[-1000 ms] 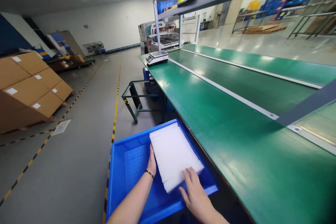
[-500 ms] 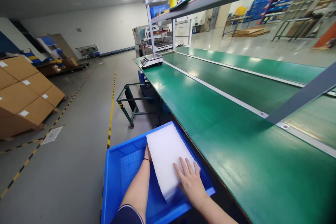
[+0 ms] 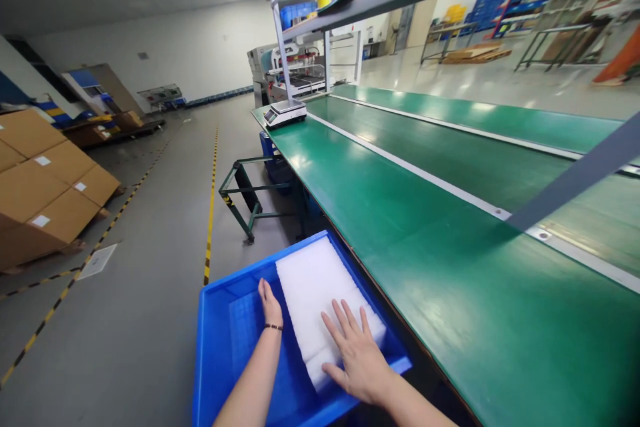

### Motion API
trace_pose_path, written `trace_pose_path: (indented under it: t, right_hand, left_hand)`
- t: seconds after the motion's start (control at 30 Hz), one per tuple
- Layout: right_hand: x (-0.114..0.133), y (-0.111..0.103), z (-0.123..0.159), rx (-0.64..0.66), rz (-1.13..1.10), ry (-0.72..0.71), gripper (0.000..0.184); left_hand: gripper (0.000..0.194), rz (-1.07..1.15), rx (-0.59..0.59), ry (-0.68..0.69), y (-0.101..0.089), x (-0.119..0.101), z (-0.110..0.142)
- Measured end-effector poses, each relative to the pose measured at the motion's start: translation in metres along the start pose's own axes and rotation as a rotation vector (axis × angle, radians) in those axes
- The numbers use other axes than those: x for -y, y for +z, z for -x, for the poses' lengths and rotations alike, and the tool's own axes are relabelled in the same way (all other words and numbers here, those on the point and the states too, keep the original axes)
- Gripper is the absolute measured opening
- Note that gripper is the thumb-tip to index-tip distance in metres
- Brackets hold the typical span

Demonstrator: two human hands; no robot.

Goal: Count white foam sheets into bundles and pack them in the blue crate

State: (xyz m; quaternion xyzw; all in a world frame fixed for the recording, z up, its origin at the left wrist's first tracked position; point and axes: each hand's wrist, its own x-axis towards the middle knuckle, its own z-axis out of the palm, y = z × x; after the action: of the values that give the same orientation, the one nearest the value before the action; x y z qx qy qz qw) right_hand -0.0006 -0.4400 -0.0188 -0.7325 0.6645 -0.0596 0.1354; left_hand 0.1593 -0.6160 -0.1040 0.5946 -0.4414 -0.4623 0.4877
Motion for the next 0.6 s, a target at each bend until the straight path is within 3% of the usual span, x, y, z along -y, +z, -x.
trace_pose_path:
  t: [0.1, 0.23, 0.43, 0.53, 0.6]
  right_hand:
    - [-0.001, 0.005, -0.012, 0.015, 0.002, 0.03, 0.081]
    - [-0.004, 0.015, -0.026, 0.021, -0.015, 0.04, 0.082]
    - [-0.006, 0.006, -0.021, -0.037, -0.068, 0.011, 0.081]
    - [-0.001, -0.007, 0.006, -0.108, -0.172, 0.011, 0.084]
    - [0.005, -0.012, 0.034, -0.21, -0.238, 0.012, 0.079]
  left_hand:
    - [0.054, -0.124, 0.135, 0.2, -0.007, -0.012, 0.037]
    - [0.057, -0.313, 0.324, 0.424, -0.001, -0.02, 0.081]
    - [0.055, -0.495, 0.305, 0.537, -0.003, -0.02, 0.082]
    - [0.058, -0.513, 0.289, 0.585, -0.01, -0.034, 0.083]
    - [0.057, -0.485, 0.325, 0.625, 0.001, -0.048, 0.097]
